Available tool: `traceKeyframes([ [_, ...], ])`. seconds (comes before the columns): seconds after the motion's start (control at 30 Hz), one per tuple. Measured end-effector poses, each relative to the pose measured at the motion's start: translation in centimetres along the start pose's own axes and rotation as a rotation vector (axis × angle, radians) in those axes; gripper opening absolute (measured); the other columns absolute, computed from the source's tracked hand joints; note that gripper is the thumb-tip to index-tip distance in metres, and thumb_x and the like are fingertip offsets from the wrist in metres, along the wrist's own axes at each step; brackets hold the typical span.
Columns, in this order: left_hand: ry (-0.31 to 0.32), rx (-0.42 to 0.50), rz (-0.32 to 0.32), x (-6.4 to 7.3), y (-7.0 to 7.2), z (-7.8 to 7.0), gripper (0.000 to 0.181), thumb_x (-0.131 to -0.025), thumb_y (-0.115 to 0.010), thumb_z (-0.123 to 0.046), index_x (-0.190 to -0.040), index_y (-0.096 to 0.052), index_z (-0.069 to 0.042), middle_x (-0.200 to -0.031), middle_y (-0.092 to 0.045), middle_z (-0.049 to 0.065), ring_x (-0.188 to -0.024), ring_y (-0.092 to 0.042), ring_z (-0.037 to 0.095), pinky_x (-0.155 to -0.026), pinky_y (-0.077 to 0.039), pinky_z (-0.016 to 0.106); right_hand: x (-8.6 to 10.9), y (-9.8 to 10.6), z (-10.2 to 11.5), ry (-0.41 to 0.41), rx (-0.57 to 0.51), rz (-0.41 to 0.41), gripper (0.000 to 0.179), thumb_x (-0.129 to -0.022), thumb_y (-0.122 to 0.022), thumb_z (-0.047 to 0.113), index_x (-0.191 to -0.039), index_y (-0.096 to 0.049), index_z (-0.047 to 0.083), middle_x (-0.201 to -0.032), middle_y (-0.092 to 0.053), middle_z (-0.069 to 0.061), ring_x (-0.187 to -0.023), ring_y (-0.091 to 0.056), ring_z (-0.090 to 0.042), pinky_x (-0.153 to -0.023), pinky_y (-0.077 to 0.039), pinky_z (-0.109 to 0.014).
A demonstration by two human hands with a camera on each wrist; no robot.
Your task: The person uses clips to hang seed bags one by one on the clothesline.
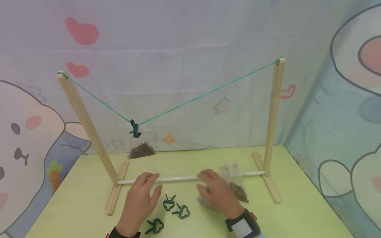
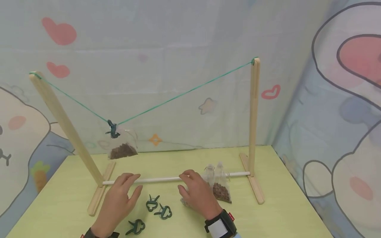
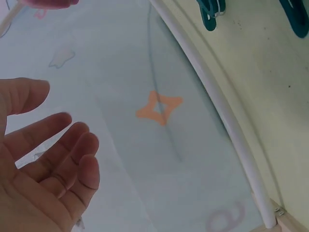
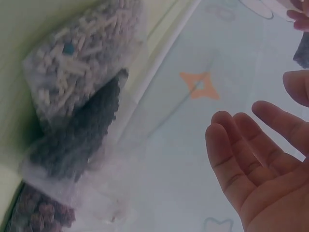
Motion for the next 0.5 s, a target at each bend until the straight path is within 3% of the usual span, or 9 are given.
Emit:
traceKeyframes([
  [0.3,-0.022,0.029,0.229,0.3,-2.3,0.9,0.025,-0.082,-0.069,-0.020,-0.106,-0.066,-0.013,-0.100,-0.059,0.000,-0.088,-0.055,0.014,-0.072,-0.048,0.028,-0.1,-2.4,2.0,0.045,-0.014,0.105,0.025,-0.085,-0.064,0.025,-0.106,-0.065,0.011,-0.104,-0.058,0.000,-0.086,-0.058,-0.008,-0.072,-0.048,-0.018],
  [0.4,-0.039,0.033,0.317,0.5,-3.2,1.0,0.030,-0.081,-0.070,-0.020,-0.109,-0.065,-0.013,-0.104,-0.060,0.000,-0.092,-0.057,0.015,-0.077,-0.048,0.029,-0.1,-3.1,2.9,0.090,0.001,0.143,0.023,-0.084,-0.065,0.026,-0.103,-0.066,0.012,-0.102,-0.059,0.000,-0.088,-0.057,-0.009,-0.074,-0.048,-0.019],
  [0.5,-0.062,0.028,0.419,0.9,-4.1,1.1,0.034,-0.082,-0.069,-0.021,-0.114,-0.063,-0.014,-0.110,-0.059,0.001,-0.100,-0.057,0.017,-0.085,-0.047,0.029,-0.2,-3.8,3.7,0.109,-0.006,0.232,0.021,-0.086,-0.064,0.027,-0.101,-0.067,0.013,-0.099,-0.059,0.000,-0.087,-0.056,-0.011,-0.072,-0.047,-0.018],
])
Point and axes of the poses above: each hand's wrist, its own x-axis away from the middle knuckle, its own y-axis out of the back of the hand, z = x × y, the point moved 3 cm from there along -x, towards the middle knuckle
